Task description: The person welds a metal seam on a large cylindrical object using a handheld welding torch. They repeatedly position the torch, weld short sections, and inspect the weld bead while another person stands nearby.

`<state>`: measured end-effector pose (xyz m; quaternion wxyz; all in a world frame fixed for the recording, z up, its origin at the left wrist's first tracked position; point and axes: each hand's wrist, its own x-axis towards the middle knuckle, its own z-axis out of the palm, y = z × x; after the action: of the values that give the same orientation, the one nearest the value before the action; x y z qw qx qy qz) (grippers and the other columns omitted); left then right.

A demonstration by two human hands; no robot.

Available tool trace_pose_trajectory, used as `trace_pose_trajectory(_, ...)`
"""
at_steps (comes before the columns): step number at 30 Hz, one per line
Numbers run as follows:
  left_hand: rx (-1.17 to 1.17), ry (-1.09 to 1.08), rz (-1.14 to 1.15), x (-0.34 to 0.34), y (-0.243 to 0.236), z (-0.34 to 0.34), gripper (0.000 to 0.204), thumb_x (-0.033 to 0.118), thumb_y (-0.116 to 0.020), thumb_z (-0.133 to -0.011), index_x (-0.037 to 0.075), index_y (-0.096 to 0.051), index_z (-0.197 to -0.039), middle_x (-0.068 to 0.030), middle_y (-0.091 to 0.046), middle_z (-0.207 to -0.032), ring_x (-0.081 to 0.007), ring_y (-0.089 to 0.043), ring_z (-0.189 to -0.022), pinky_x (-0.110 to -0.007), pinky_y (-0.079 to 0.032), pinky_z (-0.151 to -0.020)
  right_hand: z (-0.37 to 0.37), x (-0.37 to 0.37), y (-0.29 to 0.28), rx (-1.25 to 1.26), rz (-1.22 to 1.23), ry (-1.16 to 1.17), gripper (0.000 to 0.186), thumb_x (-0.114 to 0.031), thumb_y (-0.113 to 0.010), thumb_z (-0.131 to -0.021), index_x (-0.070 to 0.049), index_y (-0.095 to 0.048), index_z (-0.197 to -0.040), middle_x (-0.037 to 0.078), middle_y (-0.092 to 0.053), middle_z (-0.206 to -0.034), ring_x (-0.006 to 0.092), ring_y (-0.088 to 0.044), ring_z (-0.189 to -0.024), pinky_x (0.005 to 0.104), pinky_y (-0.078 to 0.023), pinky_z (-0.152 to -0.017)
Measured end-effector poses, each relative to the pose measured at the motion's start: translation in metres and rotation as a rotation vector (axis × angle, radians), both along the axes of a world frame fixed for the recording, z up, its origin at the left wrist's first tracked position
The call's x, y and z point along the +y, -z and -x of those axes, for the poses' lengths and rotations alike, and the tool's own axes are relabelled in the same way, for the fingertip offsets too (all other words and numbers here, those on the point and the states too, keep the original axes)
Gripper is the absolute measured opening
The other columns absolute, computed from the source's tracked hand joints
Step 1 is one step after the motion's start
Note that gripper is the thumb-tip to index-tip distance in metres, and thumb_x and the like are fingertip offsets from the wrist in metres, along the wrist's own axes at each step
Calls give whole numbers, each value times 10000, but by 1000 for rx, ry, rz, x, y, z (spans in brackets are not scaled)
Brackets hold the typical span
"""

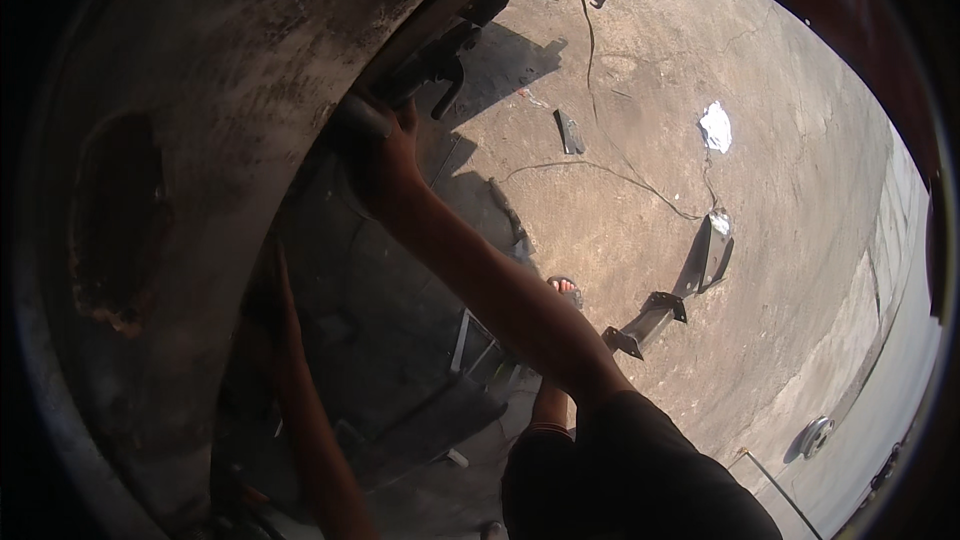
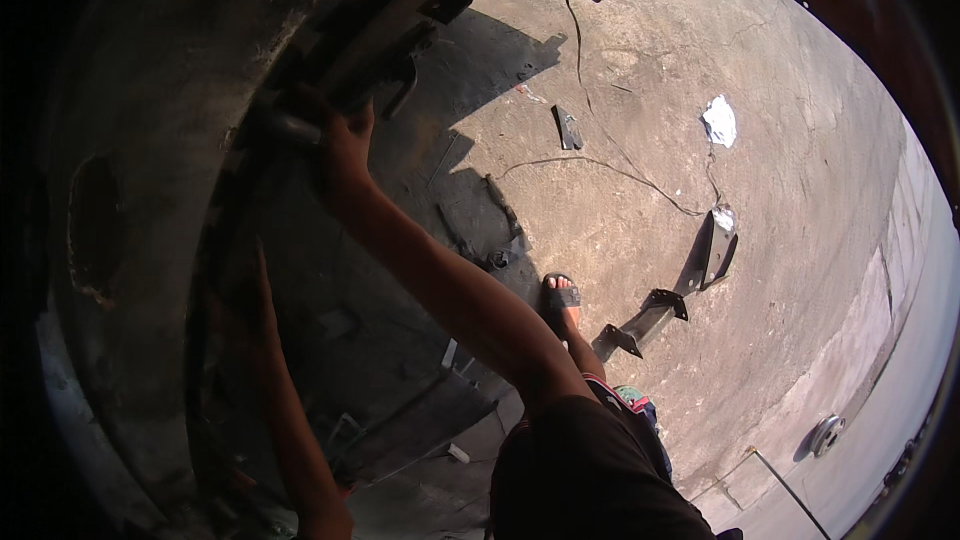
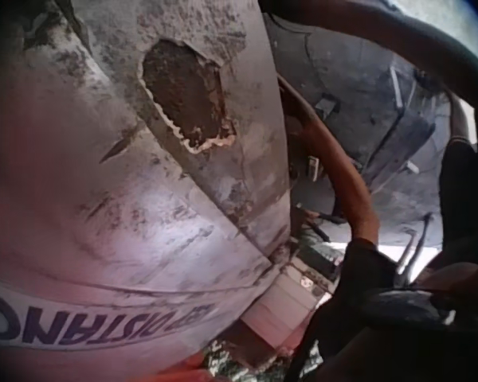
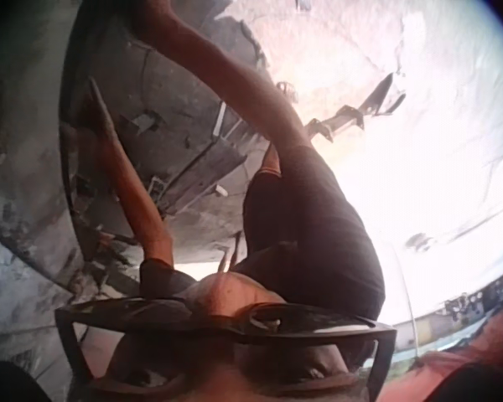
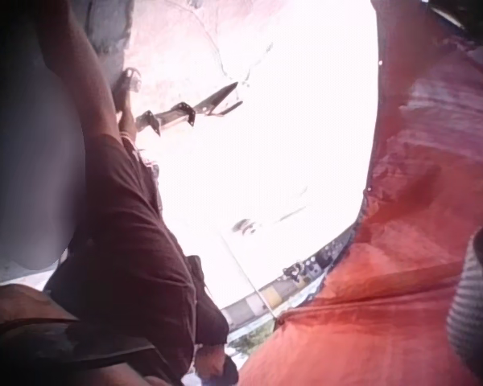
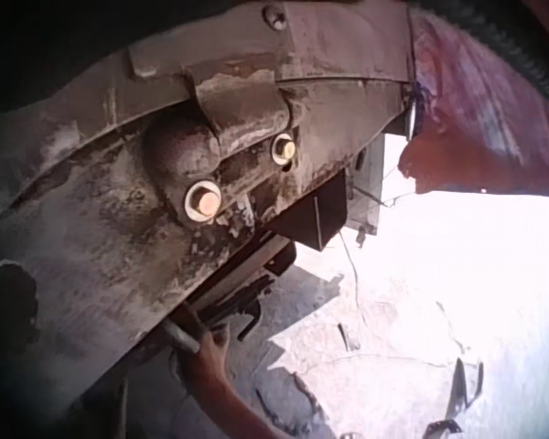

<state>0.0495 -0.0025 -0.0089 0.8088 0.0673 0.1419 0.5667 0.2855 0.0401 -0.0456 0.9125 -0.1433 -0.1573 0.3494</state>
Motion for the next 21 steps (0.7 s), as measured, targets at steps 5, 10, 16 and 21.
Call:
trace_pose_trajectory(5,-154,241,19,19,4,-2,503,117,-581,-930,-74,-417,-1366,-244,-375,-1459,-370,-319,-1386,-524,-282,-1171,-8,-4,-17,349,55,-219,389,-39,-641,-873,-67,-483,-1227,104,-558,-1114,236,-630,-960,344,-557,-769)
trace_pose_trajectory(10,118,-1,-48,29,13,10,621,177,-599,-931,-80,-321,-1422,-263,-298,-1500,-404,-277,-1400,-534,-268,-1175,-15,-15,-32,413,98,-247,453,-24,-681,-834,-56,-458,-1228,110,-580,-1094,238,-641,-949,363,-560,-763)
trace_pose_trajectory(16,123,-47,8,21,10,12,601,144,-612,-920,-85,-344,-1407,-269,-318,-1486,-406,-294,-1390,-525,-284,-1170,-17,-18,-34,380,115,-278,485,-38,-686,-834,-43,-436,-1249,111,-593,-1125,231,-629,-993,367,-542,-825)
trace_pose_trajectory(21,140,-10,-12,19,5,11,605,132,-620,-913,-81,-347,-1408,-266,-308,-1493,-405,-275,-1399,-522,-270,-1175,-19,-18,-38,370,146,-256,473,-37,-687,-833,-39,-444,-1239,111,-594,-1120,232,-630,-989,374,-547,-825)
